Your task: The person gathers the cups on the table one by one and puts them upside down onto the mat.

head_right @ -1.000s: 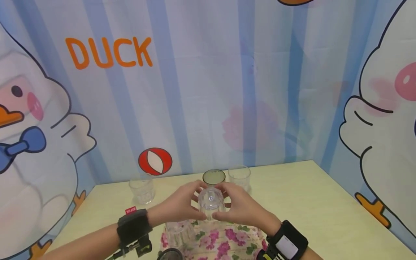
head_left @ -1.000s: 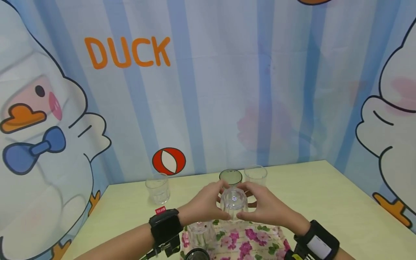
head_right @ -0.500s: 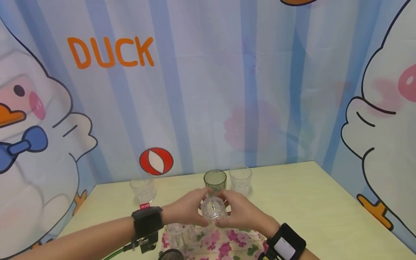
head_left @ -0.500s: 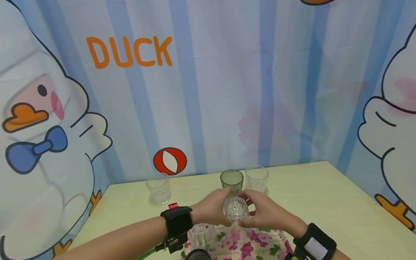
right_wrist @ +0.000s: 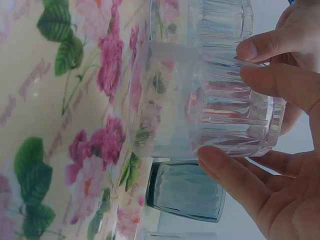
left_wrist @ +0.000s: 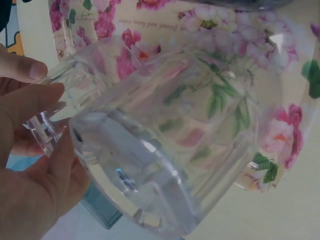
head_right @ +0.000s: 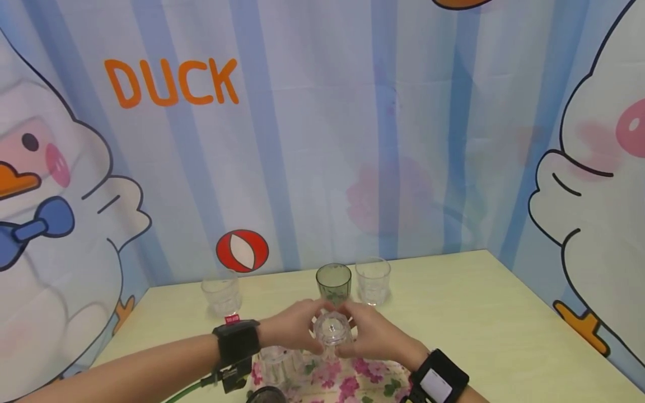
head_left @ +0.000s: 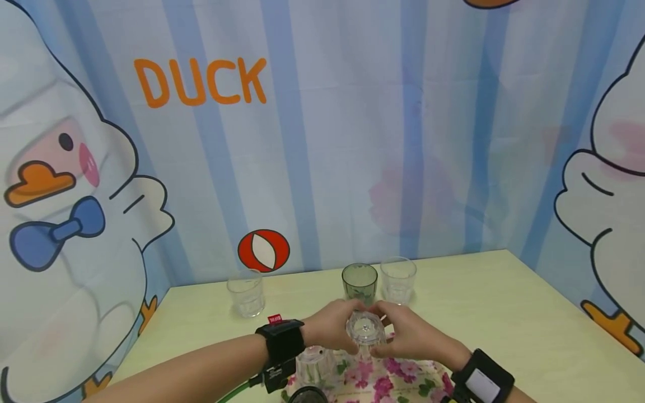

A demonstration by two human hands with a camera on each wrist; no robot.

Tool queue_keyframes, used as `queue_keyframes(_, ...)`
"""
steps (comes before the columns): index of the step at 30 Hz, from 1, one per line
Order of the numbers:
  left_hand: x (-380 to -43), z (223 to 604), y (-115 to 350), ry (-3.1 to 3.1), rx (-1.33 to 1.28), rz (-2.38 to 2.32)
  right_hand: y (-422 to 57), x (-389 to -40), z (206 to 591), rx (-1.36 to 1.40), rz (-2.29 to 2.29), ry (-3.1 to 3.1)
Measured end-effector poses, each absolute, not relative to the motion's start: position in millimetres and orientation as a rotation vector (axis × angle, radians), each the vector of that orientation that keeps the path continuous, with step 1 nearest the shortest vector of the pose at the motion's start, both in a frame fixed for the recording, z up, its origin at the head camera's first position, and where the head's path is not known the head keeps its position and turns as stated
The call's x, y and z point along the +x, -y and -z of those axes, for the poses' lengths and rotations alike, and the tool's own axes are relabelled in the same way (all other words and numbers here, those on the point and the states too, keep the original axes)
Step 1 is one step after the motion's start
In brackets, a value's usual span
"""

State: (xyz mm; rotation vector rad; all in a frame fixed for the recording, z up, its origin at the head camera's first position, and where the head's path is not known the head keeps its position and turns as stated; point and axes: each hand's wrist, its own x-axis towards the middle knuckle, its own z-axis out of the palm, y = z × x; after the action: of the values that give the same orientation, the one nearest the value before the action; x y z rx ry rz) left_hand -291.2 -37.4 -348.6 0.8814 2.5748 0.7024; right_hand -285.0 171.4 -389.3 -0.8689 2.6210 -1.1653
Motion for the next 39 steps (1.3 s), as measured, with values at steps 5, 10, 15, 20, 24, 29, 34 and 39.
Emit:
queue_keyframes(5,-291.6,352.1,36.1,-2.577,0.850,-0.677,-172.1,-284.0,391.7,-0.878,1.138,-2.629)
queue_keyframes(10,-291.6,354.0,35.5,-2.575,0.829,-0.678,-172.5,-282.7,392.6,-0.893,1.122,-2.644)
queue_keyframes(15,-291.3,353.6,35.2,-2.563,0.807,-0.691,-173.2,-281.9,392.2,-0.893,1.116,-2.641)
queue_keyframes(20,-290.6,352.7,34.8,-2.566,0.812,-0.694,-173.9,-282.2,392.1,-0.902,1.095,-2.654)
queue_keyframes(24,-291.2,353.6,34.3,-2.563,0.809,-0.701,-174.1,-281.7,392.8,-0.916,1.104,-2.650)
queue_keyframes(29,-292.9,356.0,33.8,-2.559,0.795,-0.711,-174.4,-281.0,392.2,-0.901,1.128,-2.619)
queue_keyframes(34,-292.7,356.5,34.1,-2.541,0.781,-0.745,-174.5,-281.0,392.1,-0.882,1.150,-2.599)
queue_keyframes(39,-292.5,357.0,34.9,-2.524,0.772,-0.778,-174.8,-281.3,392.7,-0.875,1.150,-2.597)
